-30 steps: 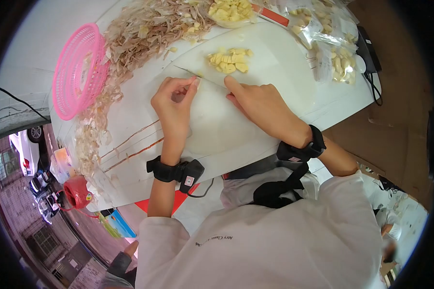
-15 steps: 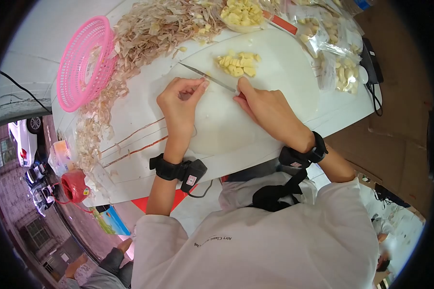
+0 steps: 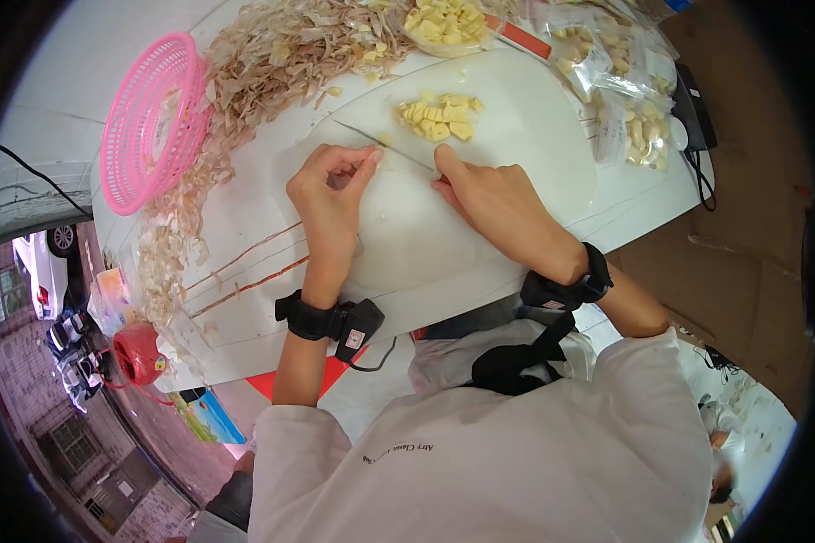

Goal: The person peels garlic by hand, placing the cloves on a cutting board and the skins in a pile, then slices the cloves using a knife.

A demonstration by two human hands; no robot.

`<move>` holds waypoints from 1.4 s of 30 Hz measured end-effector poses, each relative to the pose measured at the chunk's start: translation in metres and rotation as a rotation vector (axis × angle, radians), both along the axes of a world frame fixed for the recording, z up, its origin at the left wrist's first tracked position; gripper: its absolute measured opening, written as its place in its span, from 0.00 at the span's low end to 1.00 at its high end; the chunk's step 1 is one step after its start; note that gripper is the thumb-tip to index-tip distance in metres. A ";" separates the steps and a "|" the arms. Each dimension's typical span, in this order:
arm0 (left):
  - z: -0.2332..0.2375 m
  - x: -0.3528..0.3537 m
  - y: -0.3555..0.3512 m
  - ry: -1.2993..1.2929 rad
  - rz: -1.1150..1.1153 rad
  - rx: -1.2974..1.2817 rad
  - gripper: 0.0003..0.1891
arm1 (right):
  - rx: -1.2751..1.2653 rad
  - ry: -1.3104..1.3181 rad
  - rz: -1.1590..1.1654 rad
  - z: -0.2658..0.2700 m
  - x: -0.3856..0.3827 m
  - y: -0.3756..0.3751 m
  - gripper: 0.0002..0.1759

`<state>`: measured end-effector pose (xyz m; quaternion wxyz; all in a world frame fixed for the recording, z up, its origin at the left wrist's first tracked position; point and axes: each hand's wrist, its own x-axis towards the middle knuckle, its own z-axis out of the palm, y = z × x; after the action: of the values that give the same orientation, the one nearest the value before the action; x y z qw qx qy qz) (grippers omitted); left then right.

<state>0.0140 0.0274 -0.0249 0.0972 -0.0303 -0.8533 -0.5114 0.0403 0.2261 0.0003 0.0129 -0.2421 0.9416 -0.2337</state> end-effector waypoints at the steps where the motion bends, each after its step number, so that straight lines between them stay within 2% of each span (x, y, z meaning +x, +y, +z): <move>1: 0.001 0.000 0.000 0.001 0.002 -0.001 0.04 | 0.017 -0.011 -0.008 0.000 0.001 -0.001 0.10; 10: 0.000 0.000 0.002 0.005 0.008 0.013 0.04 | -0.097 -0.040 -0.054 -0.002 0.001 0.002 0.11; 32: -0.002 0.000 0.002 0.048 -0.018 0.012 0.04 | -0.062 0.049 0.007 -0.003 0.003 0.000 0.10; 37: -0.002 0.000 0.001 0.060 -0.022 0.005 0.03 | -0.119 0.079 0.018 -0.007 0.003 0.001 0.10; 42: -0.005 -0.001 0.000 0.028 -0.016 0.010 0.03 | -0.044 0.076 0.012 -0.011 0.003 -0.002 0.12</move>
<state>0.0133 0.0278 -0.0299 0.1053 -0.0437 -0.8489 -0.5161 0.0431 0.2244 -0.0111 -0.0270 -0.2565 0.9346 -0.2450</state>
